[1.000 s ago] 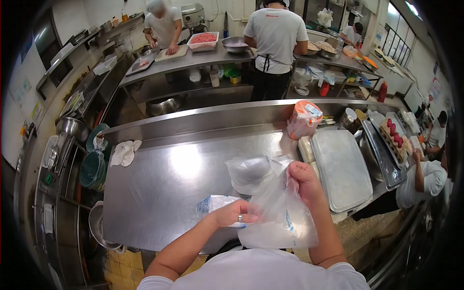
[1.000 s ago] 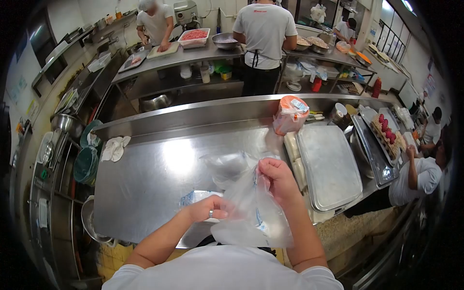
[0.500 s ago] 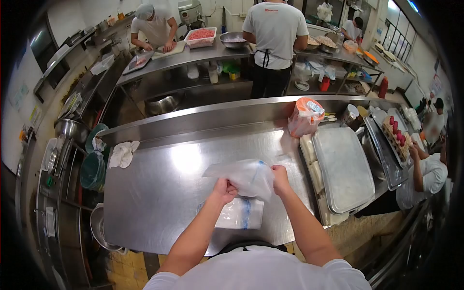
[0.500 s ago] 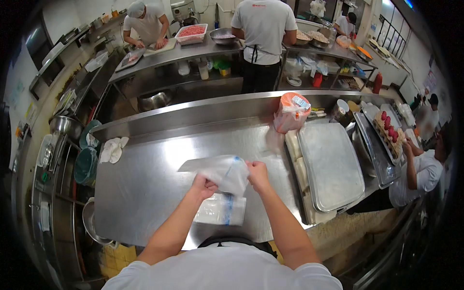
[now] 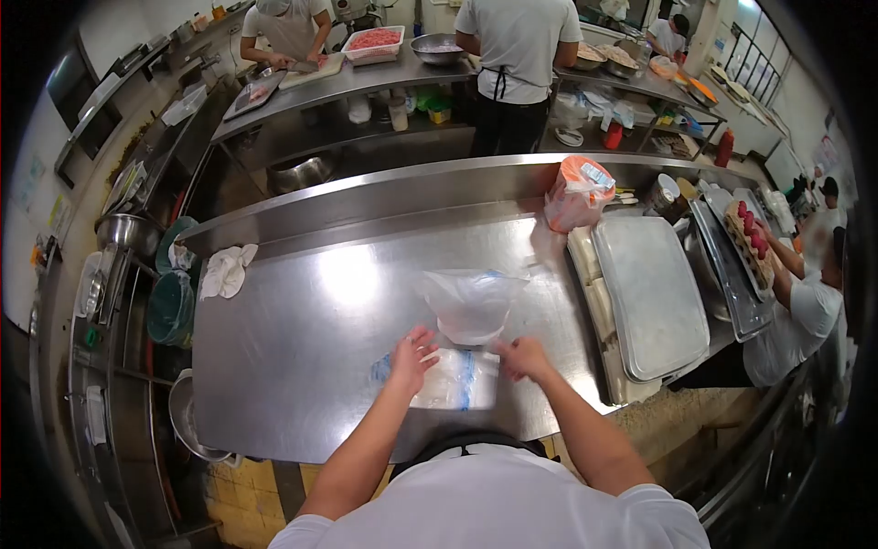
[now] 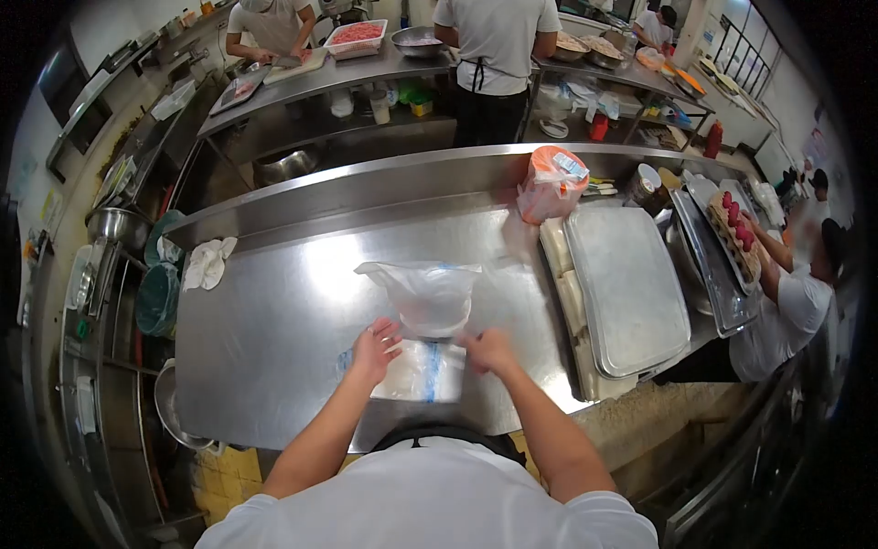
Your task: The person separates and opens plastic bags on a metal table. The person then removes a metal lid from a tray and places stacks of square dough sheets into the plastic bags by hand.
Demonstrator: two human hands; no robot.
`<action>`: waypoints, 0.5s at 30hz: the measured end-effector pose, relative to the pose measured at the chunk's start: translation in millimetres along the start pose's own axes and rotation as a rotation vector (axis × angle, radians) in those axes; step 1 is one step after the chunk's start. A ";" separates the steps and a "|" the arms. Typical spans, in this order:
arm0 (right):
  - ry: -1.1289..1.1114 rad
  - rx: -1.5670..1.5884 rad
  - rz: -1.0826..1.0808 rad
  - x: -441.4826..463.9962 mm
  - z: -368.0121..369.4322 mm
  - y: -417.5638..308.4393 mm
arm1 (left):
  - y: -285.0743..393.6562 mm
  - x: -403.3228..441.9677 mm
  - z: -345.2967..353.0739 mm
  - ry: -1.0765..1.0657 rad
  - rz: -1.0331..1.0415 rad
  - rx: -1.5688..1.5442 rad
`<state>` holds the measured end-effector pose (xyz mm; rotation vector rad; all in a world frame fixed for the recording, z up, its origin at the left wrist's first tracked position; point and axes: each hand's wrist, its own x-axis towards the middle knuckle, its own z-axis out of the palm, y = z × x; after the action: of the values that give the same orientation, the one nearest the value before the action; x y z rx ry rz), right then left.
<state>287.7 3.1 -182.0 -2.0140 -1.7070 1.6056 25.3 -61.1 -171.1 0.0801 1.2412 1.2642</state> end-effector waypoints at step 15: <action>0.181 0.495 -0.095 -47.8 43.3 48.9 | -77.7 -49.7 -62.3 -0.124 0.866 1.678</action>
<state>298.2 -75.0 -200.6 -1.7424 -1.1768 1.5626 41.4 -162.4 -214.4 2.0069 1.8998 0.4711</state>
